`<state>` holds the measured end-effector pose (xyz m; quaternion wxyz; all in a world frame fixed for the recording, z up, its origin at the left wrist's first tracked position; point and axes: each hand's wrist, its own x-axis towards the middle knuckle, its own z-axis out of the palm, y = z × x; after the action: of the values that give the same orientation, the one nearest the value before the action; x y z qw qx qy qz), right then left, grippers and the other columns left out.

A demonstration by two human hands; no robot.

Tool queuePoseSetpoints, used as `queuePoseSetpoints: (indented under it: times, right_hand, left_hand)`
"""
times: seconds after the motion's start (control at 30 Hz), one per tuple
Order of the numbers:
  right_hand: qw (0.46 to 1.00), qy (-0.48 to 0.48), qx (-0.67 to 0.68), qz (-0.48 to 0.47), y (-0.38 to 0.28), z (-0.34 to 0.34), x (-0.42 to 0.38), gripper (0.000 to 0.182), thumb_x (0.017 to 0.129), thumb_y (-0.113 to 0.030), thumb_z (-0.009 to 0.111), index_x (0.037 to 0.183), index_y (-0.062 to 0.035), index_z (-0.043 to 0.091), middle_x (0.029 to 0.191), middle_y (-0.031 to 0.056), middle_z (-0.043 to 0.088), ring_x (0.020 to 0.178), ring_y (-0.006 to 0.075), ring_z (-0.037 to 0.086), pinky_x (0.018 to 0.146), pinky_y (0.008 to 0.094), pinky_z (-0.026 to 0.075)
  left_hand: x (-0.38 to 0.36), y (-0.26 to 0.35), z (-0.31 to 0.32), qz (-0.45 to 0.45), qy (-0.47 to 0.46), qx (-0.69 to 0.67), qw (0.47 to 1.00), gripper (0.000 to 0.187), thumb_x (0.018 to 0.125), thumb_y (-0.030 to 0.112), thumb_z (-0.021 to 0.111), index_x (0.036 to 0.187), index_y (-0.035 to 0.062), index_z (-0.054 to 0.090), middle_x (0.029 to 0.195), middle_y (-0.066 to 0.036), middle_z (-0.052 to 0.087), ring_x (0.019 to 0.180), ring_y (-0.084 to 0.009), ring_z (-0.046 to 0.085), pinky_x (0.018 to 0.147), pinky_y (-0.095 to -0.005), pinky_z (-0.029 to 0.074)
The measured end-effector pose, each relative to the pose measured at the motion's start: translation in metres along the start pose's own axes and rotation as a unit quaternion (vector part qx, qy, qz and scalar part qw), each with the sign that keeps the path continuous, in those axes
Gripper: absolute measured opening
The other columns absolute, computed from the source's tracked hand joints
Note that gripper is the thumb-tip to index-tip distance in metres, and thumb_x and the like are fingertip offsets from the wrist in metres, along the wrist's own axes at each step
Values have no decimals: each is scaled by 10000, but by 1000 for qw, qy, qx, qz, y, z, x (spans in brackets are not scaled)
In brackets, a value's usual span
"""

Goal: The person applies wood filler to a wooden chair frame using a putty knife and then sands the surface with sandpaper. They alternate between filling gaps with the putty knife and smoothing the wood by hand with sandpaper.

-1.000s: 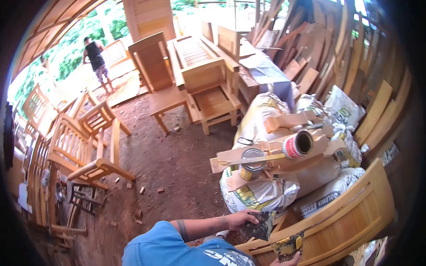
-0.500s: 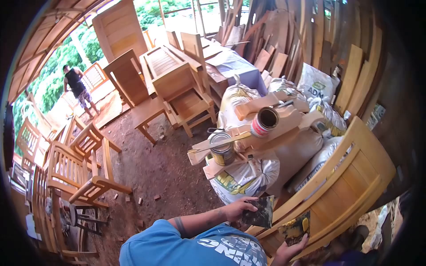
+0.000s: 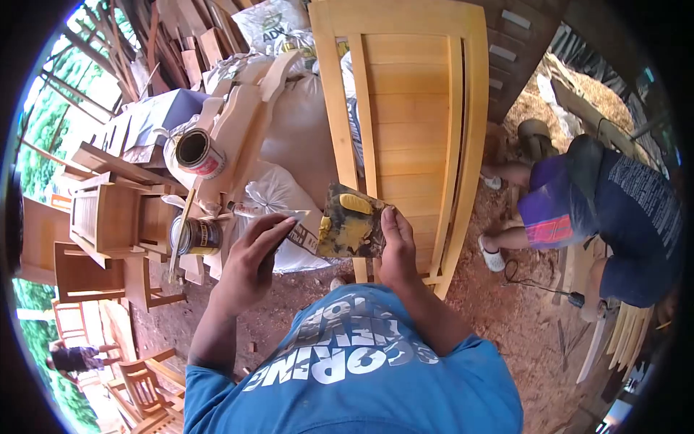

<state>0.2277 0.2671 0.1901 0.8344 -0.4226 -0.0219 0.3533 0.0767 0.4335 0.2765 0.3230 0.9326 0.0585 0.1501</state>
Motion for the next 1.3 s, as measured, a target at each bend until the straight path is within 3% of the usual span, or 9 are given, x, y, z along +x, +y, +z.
queuePoseSetpoints:
  times: [0.23, 0.43, 0.57, 0.83, 0.93, 1.03, 1.13, 1.2, 1.3]
  right_hand:
    - [986, 27, -135, -92, 0, -19, 5, 271, 1023, -220, 416, 875, -37, 551, 747, -57, 476, 671, 36, 377, 615, 204, 366]
    - [959, 15, -245, -138, -13, -13, 5, 297, 1023, -207, 410, 857, -8, 555, 716, -35, 491, 660, 35, 400, 598, 218, 387]
    - [962, 7, -246, -114, -16, -17, 6, 293, 1024, -229, 414, 843, -33, 537, 732, -35, 469, 686, 40, 399, 634, 212, 377]
    - [953, 40, -250, -169, -4, -34, 23, 304, 1023, -210, 408, 828, -7, 525, 704, -24, 475, 668, 55, 408, 592, 249, 384]
    - [954, 99, -227, -169, -18, -31, 27, 300, 1020, -229, 414, 831, -19, 515, 724, -27, 474, 688, 54, 408, 612, 243, 384]
    - [963, 122, -213, -109, -21, -62, 29, 322, 1011, -293, 445, 1041, 6, 560, 928, 42, 550, 856, 106, 514, 779, 253, 441]
    - [963, 126, -210, -116, -15, -96, 31, 384, 1008, -293, 456, 1200, 34, 518, 1063, 84, 571, 988, 149, 570, 869, 276, 468]
    - [979, 185, -61, -63, -26, -95, 30, 258, 1009, -248, 430, 1032, -16, 542, 960, 44, 577, 905, 122, 557, 821, 259, 456]
    - [973, 216, -64, -41, -21, -132, 32, 272, 1007, -261, 439, 1068, -14, 535, 996, 54, 583, 947, 143, 581, 839, 284, 478]
  left_hand:
    - [27, 18, 8, 12, -112, 120, 986, 653, 683, -190, 519, 1271, 89, 564, 1240, -158, 562, 1154, -354, 545, 938, -434, 483]
    - [46, 19, 18, 9, -200, 118, 973, 659, 664, -181, 520, 1273, 69, 558, 1242, -156, 564, 1161, -352, 529, 959, -409, 464]
    - [49, 15, 21, 15, -259, 90, 962, 534, 735, -90, 539, 1254, 33, 562, 1196, -181, 576, 1104, -349, 553, 944, -424, 445]
    - [45, 6, 24, -39, -309, -36, 950, 548, 707, -144, 500, 1226, 16, 580, 1187, -204, 590, 1067, -376, 587, 924, -432, 471]
    - [52, -7, 11, -58, -258, -115, 957, 553, 724, -161, 475, 1241, 14, 564, 1187, -210, 589, 1087, -387, 573, 928, -402, 464]
    - [72, -15, 5, -92, -178, -171, 965, 538, 762, -161, 458, 1261, 21, 546, 1173, -203, 587, 1096, -387, 566, 920, -383, 451]
    - [119, -32, 14, -76, -72, -80, 991, 550, 781, -174, 460, 1278, 45, 550, 1189, -186, 589, 1108, -315, 580, 937, -346, 447]
    - [163, -44, 20, -55, -22, 35, 998, 556, 771, -169, 444, 1274, 45, 547, 1211, -187, 576, 1123, -359, 559, 969, -371, 442]
    - [233, -71, 32, -10, 56, 146, 988, 575, 748, -167, 442, 1269, 51, 549, 1231, -170, 567, 1146, -358, 533, 982, -401, 435]
